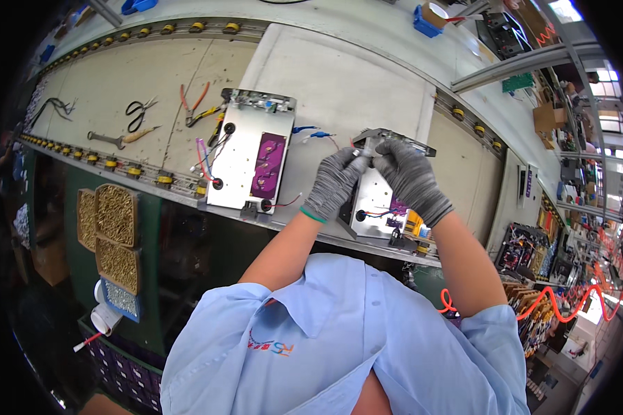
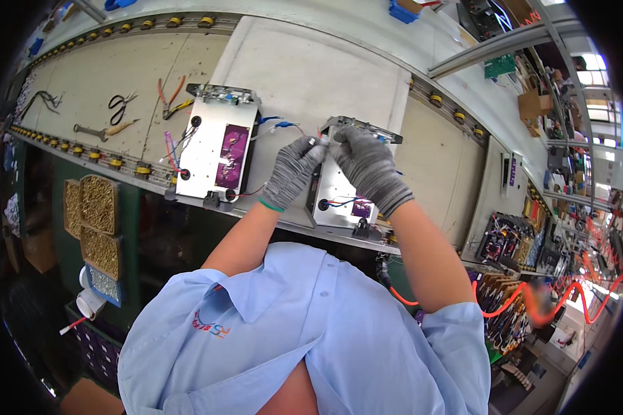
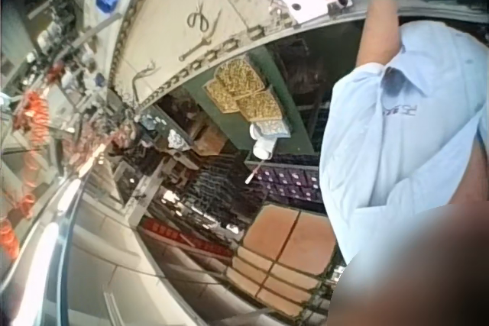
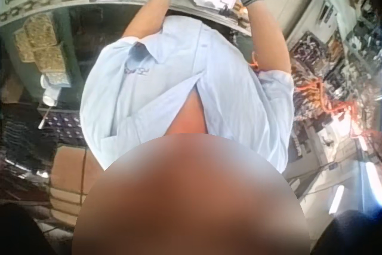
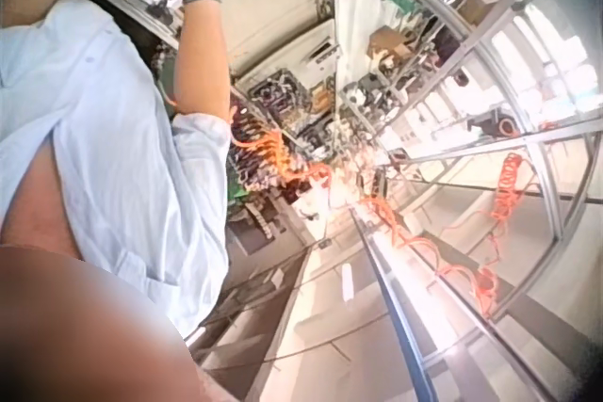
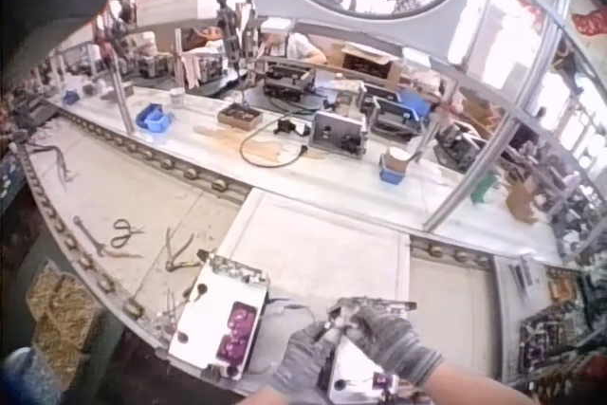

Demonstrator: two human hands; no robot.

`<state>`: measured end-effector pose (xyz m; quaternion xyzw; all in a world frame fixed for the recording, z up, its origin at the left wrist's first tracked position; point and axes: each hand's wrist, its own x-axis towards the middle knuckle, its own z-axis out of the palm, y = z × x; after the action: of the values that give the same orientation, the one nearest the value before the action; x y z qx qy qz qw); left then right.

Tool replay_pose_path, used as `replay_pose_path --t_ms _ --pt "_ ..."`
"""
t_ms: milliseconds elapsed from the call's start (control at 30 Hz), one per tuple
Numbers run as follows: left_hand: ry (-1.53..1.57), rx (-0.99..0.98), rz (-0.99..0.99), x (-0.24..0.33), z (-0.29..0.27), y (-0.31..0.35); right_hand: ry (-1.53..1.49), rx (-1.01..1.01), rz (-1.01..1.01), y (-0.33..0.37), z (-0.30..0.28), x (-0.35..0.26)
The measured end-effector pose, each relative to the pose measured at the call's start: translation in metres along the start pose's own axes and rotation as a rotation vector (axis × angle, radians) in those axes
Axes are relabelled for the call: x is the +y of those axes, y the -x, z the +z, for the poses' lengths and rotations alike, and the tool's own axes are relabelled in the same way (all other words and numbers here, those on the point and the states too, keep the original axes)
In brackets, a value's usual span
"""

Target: The operator is assembling internal components of a power electronics unit, including wiring and securing boards.

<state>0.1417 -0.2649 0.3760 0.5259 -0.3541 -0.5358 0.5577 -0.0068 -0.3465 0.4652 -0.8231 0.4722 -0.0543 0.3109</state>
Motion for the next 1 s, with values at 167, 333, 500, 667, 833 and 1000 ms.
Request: replay_pose_path --t_ms 167,333,500,667,833,1000 --pt "-0.462 -0.019 -0.17 -0.042 -0.009 -0.032 0.417 -0.377 0.156 0.028 0.009 0.008" --pt "-0.365 -0.217 -0.006 -0.053 -0.016 -0.036 0.335 -0.519 0.071 0.035 0.014 0.017" --pt "-0.016 -0.428 -0.159 -0.063 -0.029 -0.044 0.419 -0.499 -0.016 0.016 0.022 0.028" --pt "0.422 -0.379 -0.442 -0.081 -0.019 -0.044 0.414 -0.557 0.012 0.01 0.022 0.029" --pt "0.587 -0.551 -0.495 -0.096 -0.028 -0.057 0.396 -0.494 -0.042 0.012 0.028 0.033" --pt "0.521 -0.516 -0.478 -0.093 -0.024 -0.066 0.377 -0.516 -0.037 0.007 0.026 0.032"
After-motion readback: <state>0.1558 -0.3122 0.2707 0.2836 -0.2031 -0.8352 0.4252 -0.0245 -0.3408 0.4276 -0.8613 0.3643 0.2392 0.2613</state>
